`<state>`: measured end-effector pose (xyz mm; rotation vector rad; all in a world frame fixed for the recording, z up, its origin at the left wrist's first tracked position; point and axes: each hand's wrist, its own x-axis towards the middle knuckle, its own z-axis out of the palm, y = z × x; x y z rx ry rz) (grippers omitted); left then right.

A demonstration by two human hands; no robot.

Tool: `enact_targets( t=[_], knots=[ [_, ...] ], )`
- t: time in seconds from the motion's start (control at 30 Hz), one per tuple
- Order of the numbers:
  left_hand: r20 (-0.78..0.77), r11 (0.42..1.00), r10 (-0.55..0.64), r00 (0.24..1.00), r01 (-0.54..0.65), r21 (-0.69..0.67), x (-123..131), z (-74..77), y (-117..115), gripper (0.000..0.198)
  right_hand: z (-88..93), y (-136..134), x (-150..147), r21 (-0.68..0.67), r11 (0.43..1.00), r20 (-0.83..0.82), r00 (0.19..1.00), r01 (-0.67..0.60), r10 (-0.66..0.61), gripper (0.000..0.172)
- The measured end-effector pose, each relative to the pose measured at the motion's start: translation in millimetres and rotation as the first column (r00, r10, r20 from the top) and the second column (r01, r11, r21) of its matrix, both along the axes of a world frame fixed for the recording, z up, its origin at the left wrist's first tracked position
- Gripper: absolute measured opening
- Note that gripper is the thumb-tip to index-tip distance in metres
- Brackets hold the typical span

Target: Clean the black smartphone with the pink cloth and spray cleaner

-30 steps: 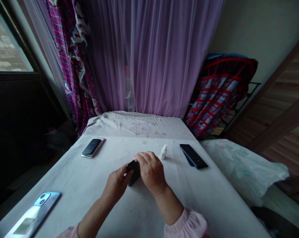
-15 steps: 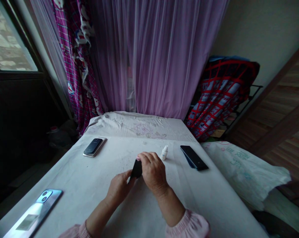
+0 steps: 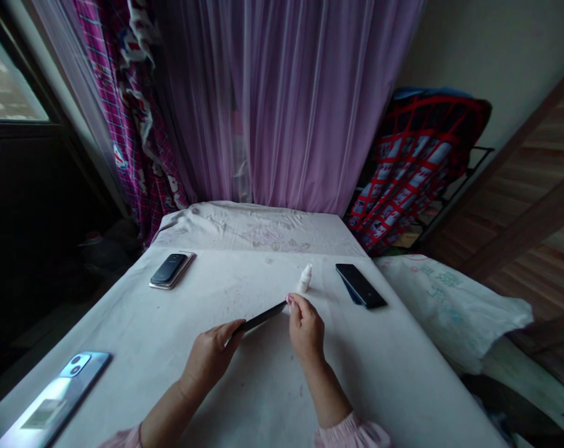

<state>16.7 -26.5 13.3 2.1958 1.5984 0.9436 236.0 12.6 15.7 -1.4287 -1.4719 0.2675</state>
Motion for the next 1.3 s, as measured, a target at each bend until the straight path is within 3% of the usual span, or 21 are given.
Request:
enact_targets(
  t=[0.13,0.27,0.4,0.63,0.73,0.83,1.0,1.17,1.3],
  knots=[
    [0.092,0.998,-0.023,0.995,0.028,-0.05,-2,-4.9,-2,0.029,-1.9,0,-3,0.081,0.996,0.155,0.987,-0.046,0.033,0.032],
    [0.284,0.982,-0.105,0.953,0.146,-0.124,-11,-2.4,-4,0.034,7.2,0,-4,0.188,0.976,0.402,0.915,-0.113,0.028,0.03],
    [0.359,0.966,-0.099,0.928,0.176,-0.187,-18,-1.5,-5,0.033,15.8,-9,-17,0.197,0.965,0.522,0.852,-0.175,0.048,0.028],
    [0.355,0.972,-0.131,0.926,0.19,-0.137,-16,-4.0,-6,0.03,17.3,-35,-57,0.204,0.916,0.557,0.81,-0.347,0.183,0.026],
    [0.341,0.978,-0.099,0.935,0.155,-0.141,-15,-5.0,-7,0.03,17.3,-30,-46,0.208,0.914,0.572,0.801,-0.349,0.176,0.026],
    [0.317,0.978,-0.073,0.946,0.13,-0.164,-16,-7.8,-6,0.03,16.4,-14,-23,0.246,0.93,0.58,0.81,-0.274,0.085,0.027],
    [0.325,0.97,-0.117,0.939,0.178,-0.164,-19,-10.7,-4,0.031,15.0,-2,-9,0.278,0.938,0.58,0.814,-0.205,0.006,0.028],
    [0.353,0.96,-0.152,0.923,0.223,-0.171,-18,-8.0,-4,0.032,16.4,-22,-44,0.251,0.927,0.562,0.822,-0.278,0.095,0.029],
    [0.313,0.968,-0.098,0.945,0.164,-0.191,-17,-10.1,-5,0.03,18.2,-41,-78,0.227,0.894,0.552,0.807,-0.386,0.208,0.026]
  ],
)
